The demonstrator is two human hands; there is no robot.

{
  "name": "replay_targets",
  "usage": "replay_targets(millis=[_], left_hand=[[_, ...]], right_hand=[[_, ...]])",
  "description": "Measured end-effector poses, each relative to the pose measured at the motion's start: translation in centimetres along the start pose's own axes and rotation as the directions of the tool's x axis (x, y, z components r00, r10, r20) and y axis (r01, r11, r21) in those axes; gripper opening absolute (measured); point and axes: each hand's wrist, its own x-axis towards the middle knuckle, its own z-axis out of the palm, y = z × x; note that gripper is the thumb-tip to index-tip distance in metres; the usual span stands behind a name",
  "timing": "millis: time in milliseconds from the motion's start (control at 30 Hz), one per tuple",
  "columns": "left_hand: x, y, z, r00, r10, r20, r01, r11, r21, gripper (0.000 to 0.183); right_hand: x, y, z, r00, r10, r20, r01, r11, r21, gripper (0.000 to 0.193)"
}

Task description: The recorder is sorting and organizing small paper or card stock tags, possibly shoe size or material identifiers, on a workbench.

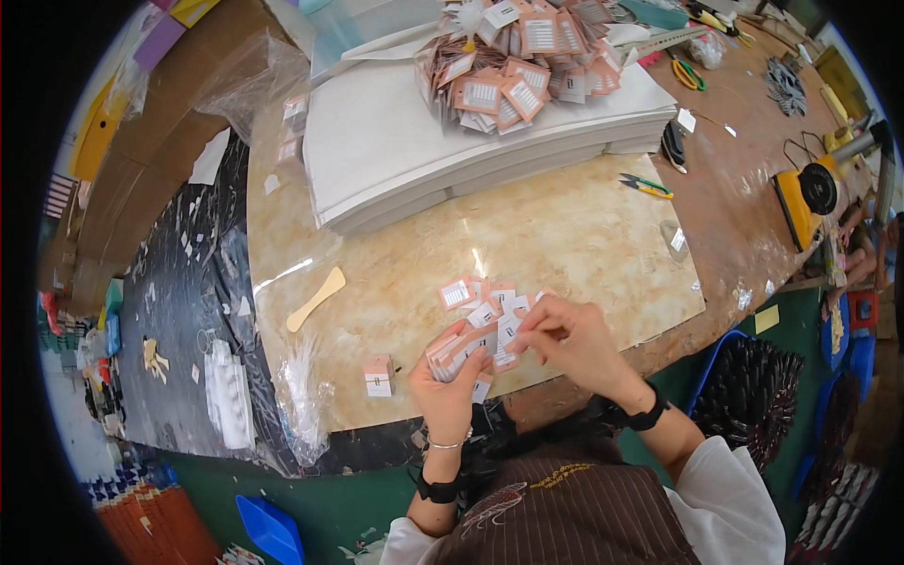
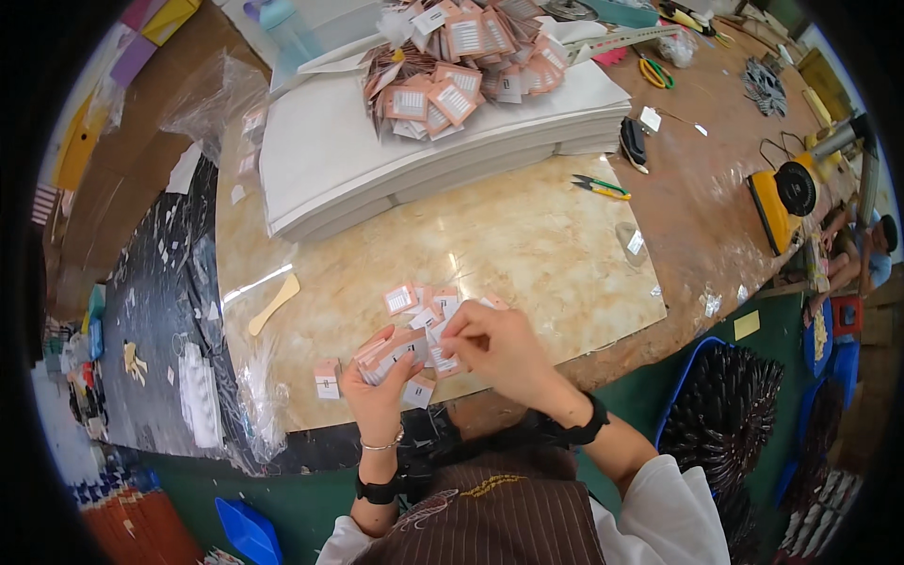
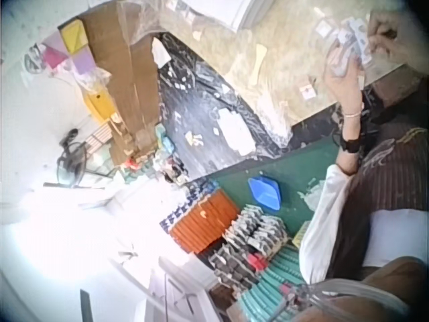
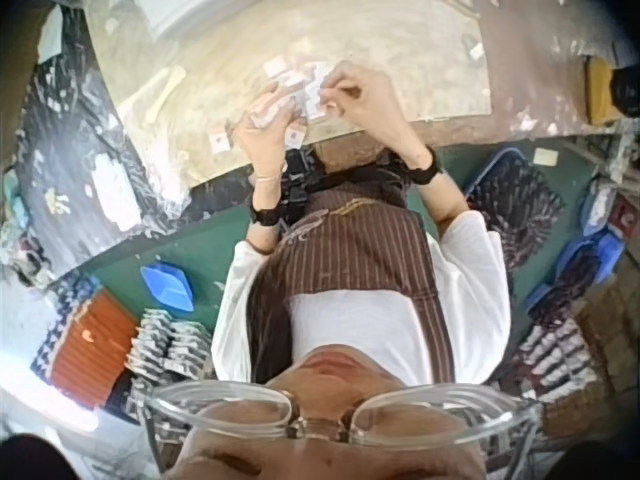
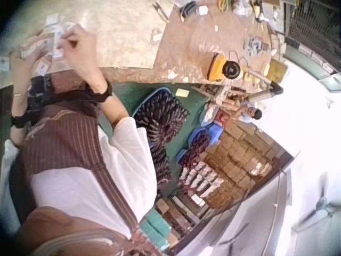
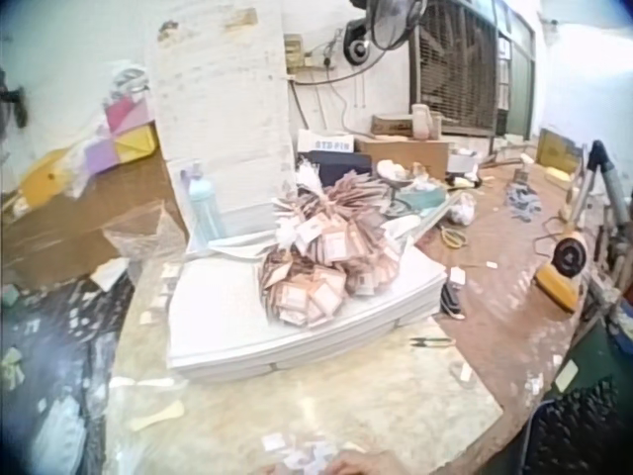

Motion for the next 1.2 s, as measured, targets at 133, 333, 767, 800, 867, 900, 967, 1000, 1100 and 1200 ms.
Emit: replay_targets(millis=[133,333,767,800,867,900,967,1000,1100,1200], left_hand=[[-0.5,-0.3,0.1,0.994,0.082,-0.070,-0.075,0.993,0.094,0.037],[-0.9,-0.4,0.2,0.989,0.138,-0.060,-0.123,0.970,0.211,0.039],[-0.3,0.2,-1.6,0.965,0.196,0.177,-0.262,0.785,0.561,0.046],[-0.2,0.1,-1.7,0.965,0.167,0.200,-0.253,0.782,0.570,0.048],[0.0,-0.6,-2.0,0.973,0.134,0.187,-0.214,0.829,0.516,0.048],[0.2,-1.0,-2.2,0.976,0.116,0.183,-0.193,0.852,0.487,0.048],[0.5,-2.1,-2.9,0.993,0.016,0.116,-0.060,0.922,0.382,0.044],[0.6,-2.3,-2.7,0.997,-0.051,0.063,0.030,0.952,0.303,0.041],[1.3,-3.8,-2.9,0.992,-0.123,-0.041,0.129,0.961,0.244,0.039],[1.5,-4.0,-2.9,0.987,-0.136,-0.084,0.155,0.938,0.310,0.039]], right_hand=[[0.0,0.2,2.1,0.998,0.026,0.062,-0.024,0.999,-0.032,0.006],[0.1,0.5,2.4,0.999,-0.005,0.043,0.011,0.989,-0.144,0.010],[2.5,2.5,0.2,0.889,0.185,0.419,-0.324,0.901,0.289,0.018],[2.8,2.5,-0.1,0.872,0.232,0.432,-0.377,0.881,0.287,0.019],[3.9,3.7,-0.2,0.969,0.187,0.160,-0.223,0.943,0.247,0.016],[4.2,4.4,-0.7,0.988,0.150,0.018,-0.151,0.967,0.207,0.015],[5.6,5.3,-2.1,0.986,0.092,-0.136,-0.078,0.992,0.103,0.012],[6.1,5.5,-2.8,0.976,0.058,-0.209,-0.049,0.998,0.047,0.010],[5.2,4.8,-4.6,0.947,0.051,-0.316,-0.091,0.989,-0.113,0.007],[3.6,5.5,-8.3,0.851,-0.184,-0.492,-0.181,0.777,-0.603,0.006]])
